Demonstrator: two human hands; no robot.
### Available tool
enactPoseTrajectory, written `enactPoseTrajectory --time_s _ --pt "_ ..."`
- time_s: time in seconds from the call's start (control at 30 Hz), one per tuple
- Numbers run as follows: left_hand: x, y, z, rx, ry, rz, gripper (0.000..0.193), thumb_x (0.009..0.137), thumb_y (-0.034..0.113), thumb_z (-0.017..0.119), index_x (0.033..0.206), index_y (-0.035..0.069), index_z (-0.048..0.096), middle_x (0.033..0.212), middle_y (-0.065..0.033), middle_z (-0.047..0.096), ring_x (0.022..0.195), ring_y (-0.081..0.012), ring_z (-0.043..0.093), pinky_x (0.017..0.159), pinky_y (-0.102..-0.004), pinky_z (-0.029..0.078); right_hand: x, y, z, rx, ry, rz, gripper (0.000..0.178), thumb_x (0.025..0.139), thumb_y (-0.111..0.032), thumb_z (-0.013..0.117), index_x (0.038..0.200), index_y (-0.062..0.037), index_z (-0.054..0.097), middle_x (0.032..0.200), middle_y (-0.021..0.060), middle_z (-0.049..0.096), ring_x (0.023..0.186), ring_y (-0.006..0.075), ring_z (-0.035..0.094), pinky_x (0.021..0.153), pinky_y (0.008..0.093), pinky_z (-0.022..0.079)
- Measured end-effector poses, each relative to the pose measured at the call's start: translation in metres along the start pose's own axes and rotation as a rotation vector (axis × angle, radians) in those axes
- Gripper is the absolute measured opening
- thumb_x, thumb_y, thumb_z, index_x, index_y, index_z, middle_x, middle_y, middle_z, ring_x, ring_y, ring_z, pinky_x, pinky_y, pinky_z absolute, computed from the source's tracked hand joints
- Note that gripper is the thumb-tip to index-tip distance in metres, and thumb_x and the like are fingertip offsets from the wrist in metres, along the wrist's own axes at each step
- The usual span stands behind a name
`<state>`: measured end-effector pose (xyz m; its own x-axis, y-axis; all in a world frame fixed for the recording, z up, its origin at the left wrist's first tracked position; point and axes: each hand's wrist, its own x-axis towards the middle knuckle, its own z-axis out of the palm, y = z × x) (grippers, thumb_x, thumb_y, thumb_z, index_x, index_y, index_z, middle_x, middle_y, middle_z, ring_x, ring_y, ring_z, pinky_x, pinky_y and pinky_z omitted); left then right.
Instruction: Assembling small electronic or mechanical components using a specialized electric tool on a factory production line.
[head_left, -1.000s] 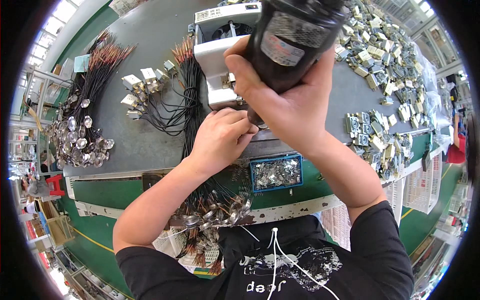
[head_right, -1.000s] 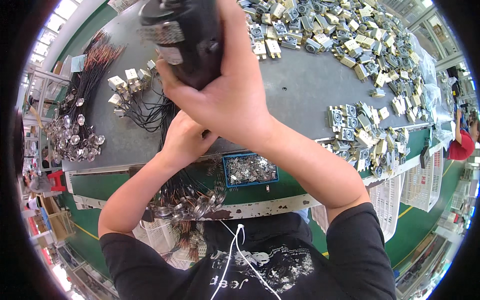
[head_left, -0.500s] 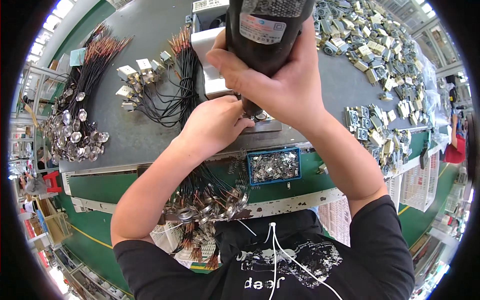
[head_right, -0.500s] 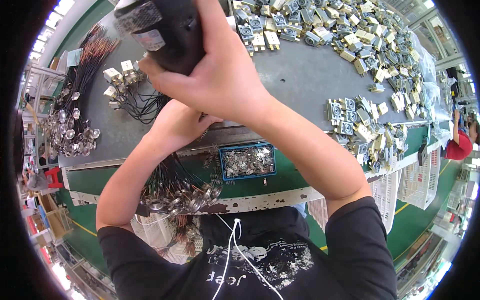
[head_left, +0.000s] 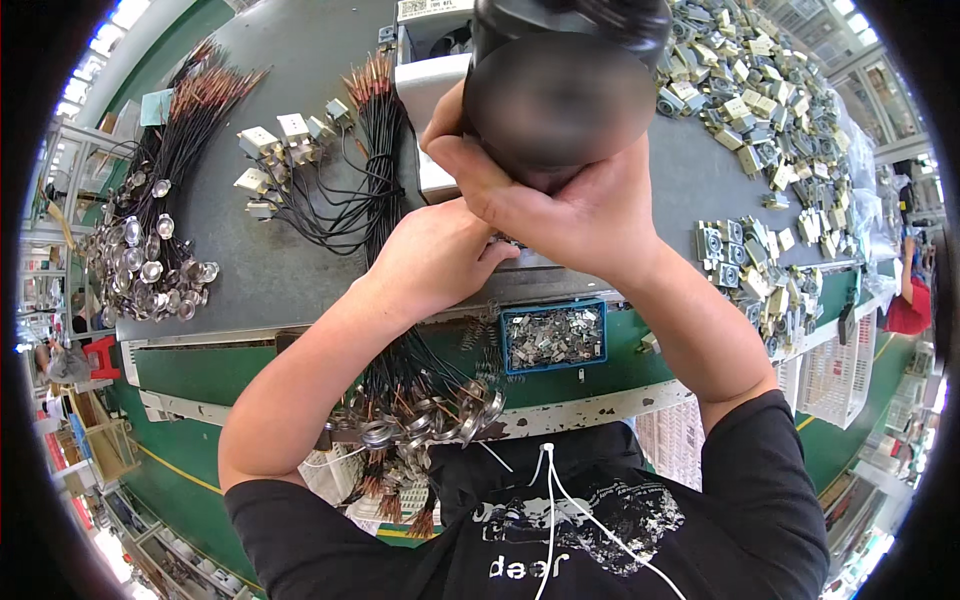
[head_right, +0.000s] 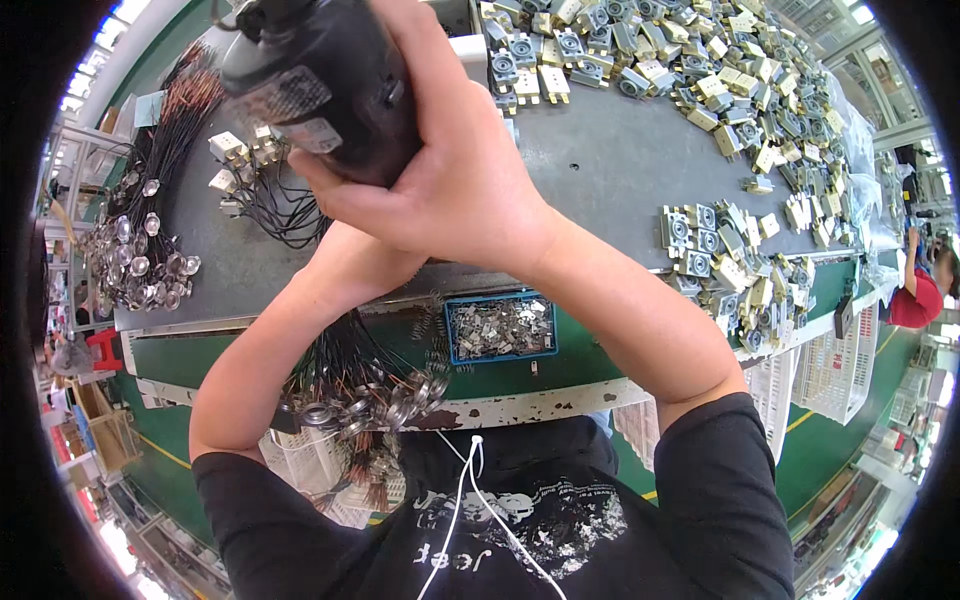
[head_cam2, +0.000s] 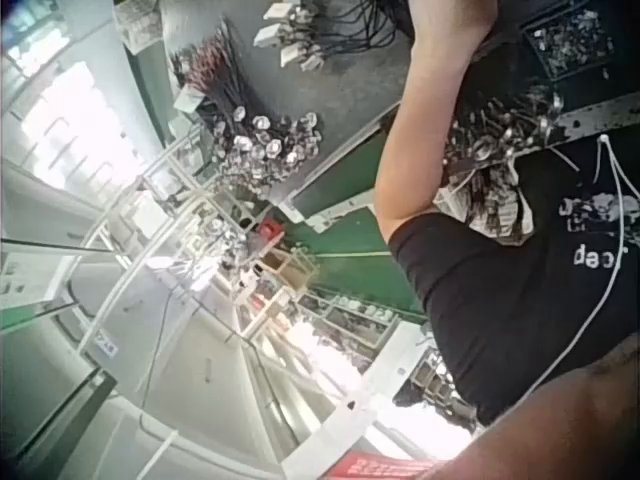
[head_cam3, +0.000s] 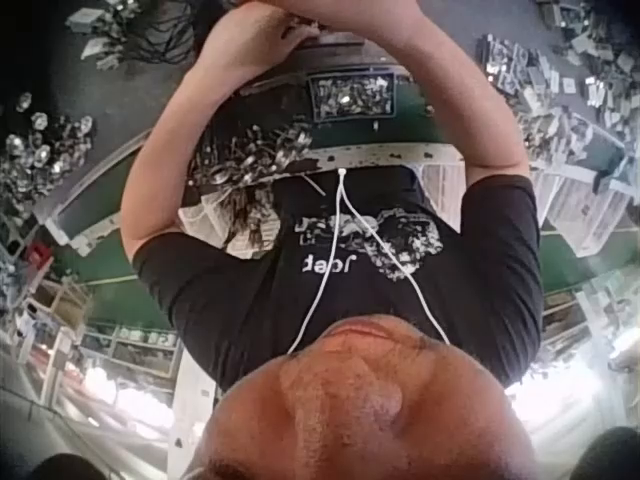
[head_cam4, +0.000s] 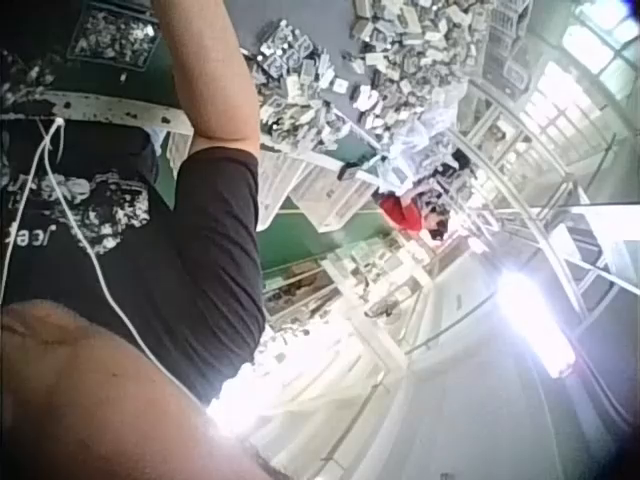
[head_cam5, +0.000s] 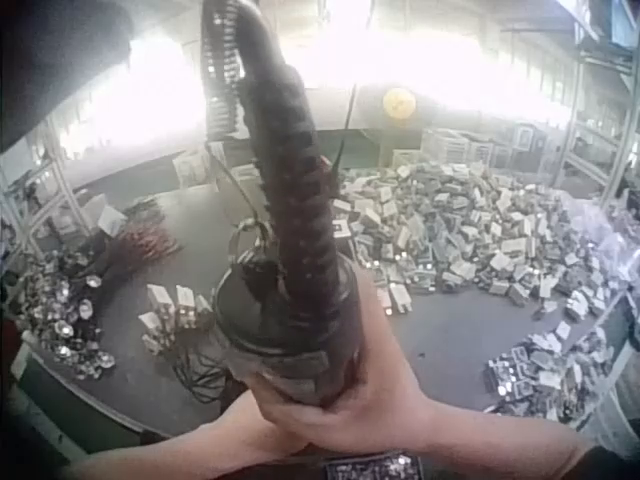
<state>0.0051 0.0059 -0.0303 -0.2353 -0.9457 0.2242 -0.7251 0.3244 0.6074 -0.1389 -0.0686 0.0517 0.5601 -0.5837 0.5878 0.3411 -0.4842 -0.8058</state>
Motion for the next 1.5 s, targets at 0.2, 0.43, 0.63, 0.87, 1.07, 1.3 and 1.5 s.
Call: enactPoseTrajectory --time_s 0.2,0.43,0.63,0.87,1.07,1.3,1.5 --pt "-0.012 0.005 -0.007 0.247 -0.074 0.108 0.026 0.089 0.023 0.074 0.107 0.005 0.071 0.101 -0.0113 0.068 0.089 -0.0327 0.070 0.078 -0.0435 0.057 -0.002 -0.025 -0.002 -0.111 0.281 0.110 0.015 0.088 0.004 0.075 0.102 0.0027 0.070 0.087 0.0064 0.071 0.066 0.0118 0.066 0.066 0.0257 0.056" --pt "-0.001 0.021 -0.019 0.251 -0.084 0.278 0.033 0.088 0.019 0.075 0.120 0.012 0.070 0.099 -0.0056 0.067 0.081 -0.0265 0.069 0.071 -0.0403 0.055 -0.001 -0.036 -0.057 -0.155 0.396 0.223 0.061 0.089 0.001 0.077 0.138 -0.0014 0.041 0.116 0.0112 0.064 0.094 0.0135 0.066 0.076 0.0267 0.054" --pt "-0.012 0.028 -0.022 0.245 -0.130 0.224 0.032 0.087 0.018 0.075 0.118 0.015 0.070 0.099 -0.0028 0.069 0.084 -0.0222 0.069 0.074 -0.0362 0.050 -0.012 -0.008 -0.131 -0.643 0.420 -0.520 0.089 0.096 -0.001 0.071 0.161 -0.0056 0.011 0.139 0.0201 0.056 0.122 0.0275 0.060 0.094 0.0380 0.054" --pt "-0.028 0.025 -0.081 0.438 0.285 0.291 0.031 0.093 0.007 0.066 0.124 0.010 0.068 0.107 -0.0069 0.069 0.095 -0.0244 0.066 0.084 -0.0383 0.053 -0.055 0.030 -0.229 -1.590 0.124 0.369 0.028 0.099 -0.011 0.060 0.126 -0.0061 0.065 0.124 0.0156 0.068 0.111 0.0320 0.068 0.096 0.0407 0.052" --pt "-0.082 -0.078 -0.159 0.924 0.495 -0.222 0.027 0.100 0.013 0.063 0.127 0.013 0.069 0.131 -0.0127 0.061 0.116 -0.0333 0.060 0.099 -0.0426 0.048 -0.098 0.077 -0.270 -1.651 -0.016 0.381 0.036 0.095 -0.011 0.061 0.131 -0.0033 0.061 0.126 0.0196 0.063 0.113 0.0423 0.061 0.099 0.0466 0.050" --pt "-0.092 -0.014 -0.111 0.384 0.147 -0.448 0.016 0.094 0.015 0.069 0.107 0.007 0.071 0.105 -0.0140 0.071 0.095 -0.0341 0.069 0.084 -0.0434 0.054 -0.118 0.064 -0.288 -1.779 -0.106 0.494 0.037 0.086 -0.008 0.072 0.122 -0.0057 0.064 0.119 0.0184 0.063 0.111 0.0398 0.062 0.095 0.0460 0.050" --pt "-0.107 -0.023 -0.072 0.445 0.045 -0.437 0.022 0.089 0.022 0.076 0.105 0.008 0.076 0.096 -0.0111 0.070 0.085 -0.0329 0.069 0.075 -0.0415 0.056 -0.120 0.054 -0.284 -1.451 -0.032 0.587 0.045 0.084 -0.009 0.076 0.128 -0.0080 0.064 0.120 0.0167 0.065 0.106 0.0364 0.065 0.092 0.0445 0.052"
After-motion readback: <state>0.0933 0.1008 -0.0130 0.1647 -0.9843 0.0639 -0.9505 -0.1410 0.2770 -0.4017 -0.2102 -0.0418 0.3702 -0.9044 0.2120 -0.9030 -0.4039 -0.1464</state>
